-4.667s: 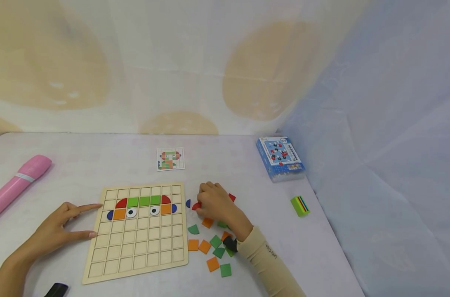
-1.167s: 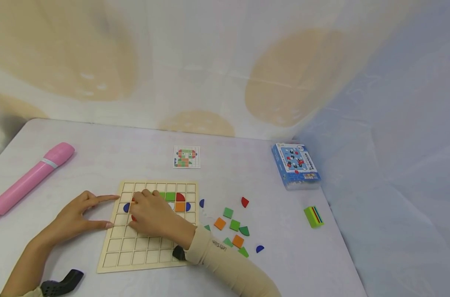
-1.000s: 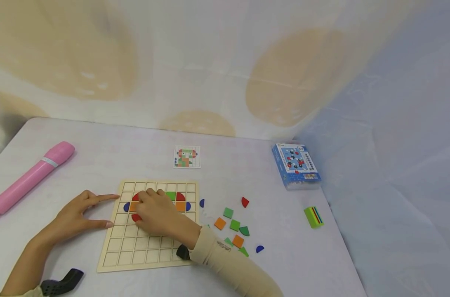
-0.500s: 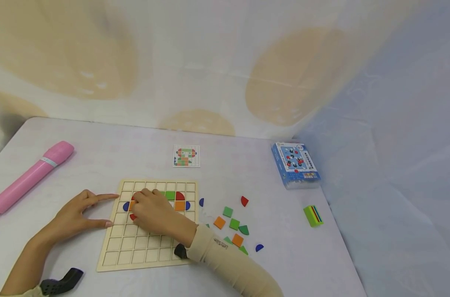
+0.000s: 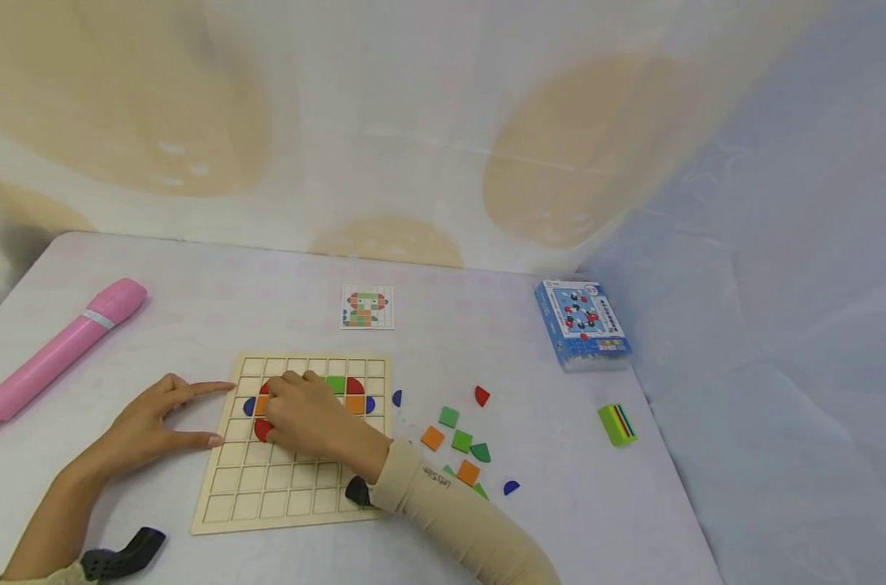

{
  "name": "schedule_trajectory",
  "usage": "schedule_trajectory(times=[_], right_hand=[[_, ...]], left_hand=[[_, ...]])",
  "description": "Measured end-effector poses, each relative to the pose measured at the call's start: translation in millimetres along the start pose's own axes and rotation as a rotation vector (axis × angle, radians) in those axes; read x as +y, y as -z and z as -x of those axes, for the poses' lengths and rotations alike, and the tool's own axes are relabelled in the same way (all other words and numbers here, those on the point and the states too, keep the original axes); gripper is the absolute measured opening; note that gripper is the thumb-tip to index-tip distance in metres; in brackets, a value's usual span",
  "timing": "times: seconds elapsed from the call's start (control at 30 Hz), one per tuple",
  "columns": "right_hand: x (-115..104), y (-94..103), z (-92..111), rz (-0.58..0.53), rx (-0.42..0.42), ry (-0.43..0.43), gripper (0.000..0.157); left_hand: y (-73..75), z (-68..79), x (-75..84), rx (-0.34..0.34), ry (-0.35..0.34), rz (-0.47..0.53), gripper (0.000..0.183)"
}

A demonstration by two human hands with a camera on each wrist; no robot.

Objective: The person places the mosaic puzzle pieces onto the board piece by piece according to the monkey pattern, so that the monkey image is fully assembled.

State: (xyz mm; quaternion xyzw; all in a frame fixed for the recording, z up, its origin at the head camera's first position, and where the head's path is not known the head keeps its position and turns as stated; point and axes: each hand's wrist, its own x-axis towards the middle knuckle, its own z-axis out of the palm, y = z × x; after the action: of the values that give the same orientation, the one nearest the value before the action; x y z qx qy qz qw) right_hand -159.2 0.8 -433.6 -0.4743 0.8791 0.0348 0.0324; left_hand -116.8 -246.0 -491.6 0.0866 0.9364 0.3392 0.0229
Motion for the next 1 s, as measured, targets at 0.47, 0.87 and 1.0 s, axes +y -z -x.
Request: schedule_trajectory(times=[0.47, 0.87, 1.0], right_hand=[[-6.4, 0.6, -2.4, 0.025, -0.028, -0.001, 0.021], [-3.1, -3.0, -3.5, -0.07, 0.0, -0.013, 0.024], [0.5, -4.5, -3.4, -0.129, 0.0, -0.045, 0.025]], left_hand=[[-2.6, 0.6, -1.4, 0.014, -0.019, -0.001, 0.072], [-1.6, 2.3, -1.0, 0.037, -0.047, 0.011, 0.071], [-0.8, 1.9, -1.0, 0.025, -0.035, 0.003, 0.071]])
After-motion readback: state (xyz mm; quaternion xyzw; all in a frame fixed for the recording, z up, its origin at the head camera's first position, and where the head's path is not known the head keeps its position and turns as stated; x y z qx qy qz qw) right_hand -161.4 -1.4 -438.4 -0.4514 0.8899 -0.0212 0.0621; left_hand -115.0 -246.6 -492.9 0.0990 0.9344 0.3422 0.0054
